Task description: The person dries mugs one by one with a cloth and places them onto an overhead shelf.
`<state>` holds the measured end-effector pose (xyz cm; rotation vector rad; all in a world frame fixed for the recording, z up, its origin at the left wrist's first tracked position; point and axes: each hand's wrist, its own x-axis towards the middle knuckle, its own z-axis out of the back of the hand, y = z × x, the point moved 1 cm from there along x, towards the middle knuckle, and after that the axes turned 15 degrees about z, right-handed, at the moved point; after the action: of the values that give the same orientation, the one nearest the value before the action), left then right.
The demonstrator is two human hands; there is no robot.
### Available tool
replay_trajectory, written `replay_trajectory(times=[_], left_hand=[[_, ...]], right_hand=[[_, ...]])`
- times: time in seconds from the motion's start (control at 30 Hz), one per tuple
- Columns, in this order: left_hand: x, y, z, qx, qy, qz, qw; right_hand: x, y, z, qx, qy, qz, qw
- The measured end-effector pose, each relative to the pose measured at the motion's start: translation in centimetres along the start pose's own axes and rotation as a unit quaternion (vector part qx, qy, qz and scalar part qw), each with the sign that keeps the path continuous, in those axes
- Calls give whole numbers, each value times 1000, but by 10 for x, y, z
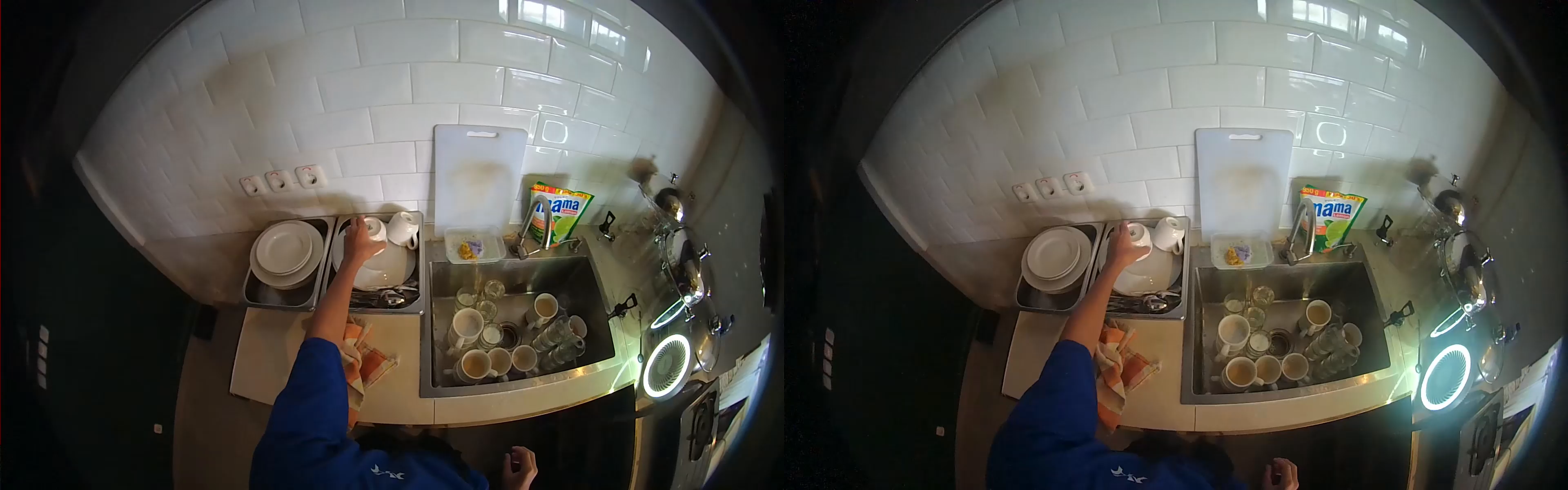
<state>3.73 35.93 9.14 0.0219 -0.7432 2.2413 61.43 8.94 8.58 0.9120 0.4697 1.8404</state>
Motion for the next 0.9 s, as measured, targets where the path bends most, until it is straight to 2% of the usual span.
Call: replay_trajectory(times=[0.13, 0.23, 0.3, 0.37, 0.4, 0.43, 0.5, 0.53, 0.6, 0.63, 0.67, 0.73, 0.77, 0.8, 0.83, 0.87, 0.9], left_hand=[[-2, 11, 34, -84, 0, -65, 994], [-15, 20, 76, -137, -35, -64, 988], [-37, 24, 113, -304, 27, -17, 952], [-67, 35, 146, -443, 68, 24, 893], [-74, 62, 149, -509, 101, 74, 852], [-85, 89, 150, -569, 131, 124, 802], [-145, 98, 174, -734, 143, 169, 642], [-175, 100, 189, -752, 133, 218, 608], [-229, 113, 202, -769, 106, 261, 573], [-252, 128, 200, -758, 107, 277, 581], [-273, 143, 198, -746, 109, 292, 588], [-315, 165, 192, -745, 124, 318, 573], [-333, 173, 185, -752, 96, 345, 553], [-348, 182, 179, -759, 68, 368, 533], [-361, 189, 179, -765, 92, 370, 519], [-371, 193, 181, -775, 118, 361, 505], [-377, 189, 181, -697, 109, 229, 670]], right_hand=[[17, 5, -15, 39, 26, 14, 999], [41, 19, -34, 73, 58, 70, 993], [58, 26, -54, 100, 98, 97, 985], [76, 47, -75, 141, 142, 131, 971], [88, 64, -88, 168, 167, 152, 960], [95, 79, -103, 201, 199, 141, 949], [105, 103, -138, 278, 265, 120, 915], [108, 112, -158, 323, 297, 110, 892], [111, 135, -203, 324, 260, 116, 902], [122, 149, -222, 262, 181, 241, 917], [128, 160, -241, 192, 96, 360, 908], [121, 156, -294, 209, 259, 218, 917], [121, 153, -313, 213, 334, 144, 907], [121, 151, -324, 185, 391, 131, 892], [124, 152, -332, 154, 439, 123, 877], [128, 161, -321, 259, 461, 47, 847], [126, 167, -309, 360, 473, -20, 804]])
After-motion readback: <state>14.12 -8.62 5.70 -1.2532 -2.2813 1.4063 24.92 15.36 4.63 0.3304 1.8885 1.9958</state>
